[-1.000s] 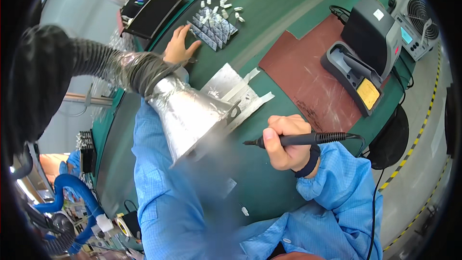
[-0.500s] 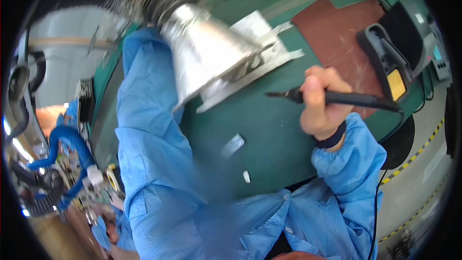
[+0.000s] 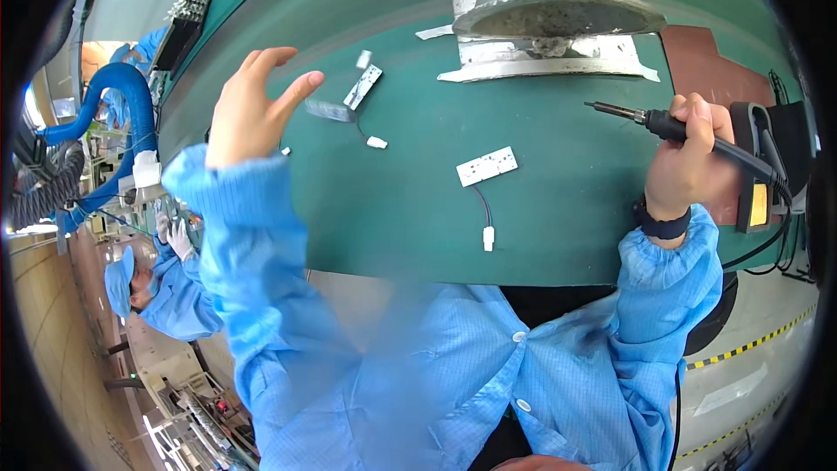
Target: Soldering components onto small printed circuit boards at a manual assembly station.
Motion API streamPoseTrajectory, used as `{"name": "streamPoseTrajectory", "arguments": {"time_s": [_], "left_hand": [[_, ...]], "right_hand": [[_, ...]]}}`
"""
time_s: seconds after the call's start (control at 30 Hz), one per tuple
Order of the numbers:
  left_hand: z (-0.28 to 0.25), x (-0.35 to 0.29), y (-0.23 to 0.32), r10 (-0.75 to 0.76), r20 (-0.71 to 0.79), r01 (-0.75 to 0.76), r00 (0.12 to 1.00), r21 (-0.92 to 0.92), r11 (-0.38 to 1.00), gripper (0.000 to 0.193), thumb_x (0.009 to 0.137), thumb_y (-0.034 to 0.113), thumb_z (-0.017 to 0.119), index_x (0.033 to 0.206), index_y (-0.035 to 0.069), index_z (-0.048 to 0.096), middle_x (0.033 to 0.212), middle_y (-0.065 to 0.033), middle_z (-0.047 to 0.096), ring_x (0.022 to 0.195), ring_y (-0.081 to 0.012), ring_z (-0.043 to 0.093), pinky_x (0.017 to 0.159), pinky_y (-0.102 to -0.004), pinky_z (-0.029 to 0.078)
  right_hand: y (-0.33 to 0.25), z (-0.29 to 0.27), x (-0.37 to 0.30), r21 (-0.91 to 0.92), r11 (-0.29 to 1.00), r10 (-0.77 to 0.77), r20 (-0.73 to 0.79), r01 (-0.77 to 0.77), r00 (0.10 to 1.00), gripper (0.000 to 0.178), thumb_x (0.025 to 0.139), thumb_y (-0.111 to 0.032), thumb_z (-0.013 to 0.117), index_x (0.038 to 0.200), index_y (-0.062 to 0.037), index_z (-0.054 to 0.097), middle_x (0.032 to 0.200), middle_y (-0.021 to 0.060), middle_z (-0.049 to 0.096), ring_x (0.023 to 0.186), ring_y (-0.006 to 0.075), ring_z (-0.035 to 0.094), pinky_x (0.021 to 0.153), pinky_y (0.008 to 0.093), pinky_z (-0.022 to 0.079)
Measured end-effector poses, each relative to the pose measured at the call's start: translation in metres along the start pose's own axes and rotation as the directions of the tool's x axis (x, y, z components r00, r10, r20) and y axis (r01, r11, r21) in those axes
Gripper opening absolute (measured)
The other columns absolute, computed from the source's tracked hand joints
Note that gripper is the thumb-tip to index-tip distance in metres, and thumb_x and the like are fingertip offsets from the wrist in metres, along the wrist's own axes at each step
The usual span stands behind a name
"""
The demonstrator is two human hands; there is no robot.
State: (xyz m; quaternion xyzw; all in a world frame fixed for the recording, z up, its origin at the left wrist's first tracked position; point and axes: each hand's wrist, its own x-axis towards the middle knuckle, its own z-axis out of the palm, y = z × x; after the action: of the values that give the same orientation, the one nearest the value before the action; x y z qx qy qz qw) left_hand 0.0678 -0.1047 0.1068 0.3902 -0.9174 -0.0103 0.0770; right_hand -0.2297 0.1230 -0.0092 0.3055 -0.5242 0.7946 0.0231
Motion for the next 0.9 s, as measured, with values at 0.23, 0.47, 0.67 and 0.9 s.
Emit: {"name": "streamPoseTrajectory", "arguments": {"time_s": [0.23,0.47,0.67,0.9], "left_hand": [[0.068,-0.062,0.102,0.294,0.067,-0.256,0.954,-0.334,0.907,0.047,0.076,0.031,0.072,0.113,0.005,0.056,0.099,-0.013,0.055,0.091,-0.0311,0.056,0.078,-0.0404,0.045],[0.094,-0.048,0.11,0.333,0.151,-0.26,0.931,-0.369,0.893,0.03,0.076,0.02,0.07,0.1,0.005,0.06,0.093,-0.0096,0.054,0.089,-0.0285,0.054,0.077,-0.0368,0.044],[0.105,-0.045,0.12,0.254,-0.005,-0.204,0.967,-0.613,0.764,0.022,0.076,0.014,0.069,0.095,0.006,0.061,0.088,-0.009,0.057,0.08,-0.0282,0.059,0.068,-0.0381,0.048],[0.121,-0.05,0.124,0.185,-0.055,-0.176,0.981,-0.65,0.739,0.024,0.078,0.013,0.069,0.1,0.006,0.062,0.083,-0.0085,0.062,0.064,-0.0281,0.061,0.057,-0.0366,0.05]], "right_hand": [[0.001,0.002,0.001,0.004,1.0,0.005,-0.036,-0.005,0.999,0.017,0.088,-0.007,0.051,0.074,0.0018,0.054,0.073,0.0078,0.055,0.069,0.0159,0.049,0.068,0.03,0.042],[0.006,-0.003,0.001,0.001,1.0,-0.03,-0.012,0.03,0.999,0.018,0.089,-0.008,0.051,0.074,0.0016,0.052,0.073,0.0089,0.055,0.069,0.0165,0.049,0.07,0.0308,0.043],[0.002,0.004,-0.006,0.022,0.998,-0.053,0.039,0.052,0.998,0.018,0.089,-0.008,0.051,0.074,0.0015,0.052,0.073,0.0093,0.055,0.067,0.0163,0.047,0.065,0.0304,0.041],[-0.011,0.017,-0.025,0.064,0.991,-0.136,0.322,0.122,0.937,0.021,0.09,-0.009,0.047,0.07,-0.0033,0.042,0.061,0.0065,0.043,0.053,0.0108,0.03,0.05,0.028,0.026]]}}
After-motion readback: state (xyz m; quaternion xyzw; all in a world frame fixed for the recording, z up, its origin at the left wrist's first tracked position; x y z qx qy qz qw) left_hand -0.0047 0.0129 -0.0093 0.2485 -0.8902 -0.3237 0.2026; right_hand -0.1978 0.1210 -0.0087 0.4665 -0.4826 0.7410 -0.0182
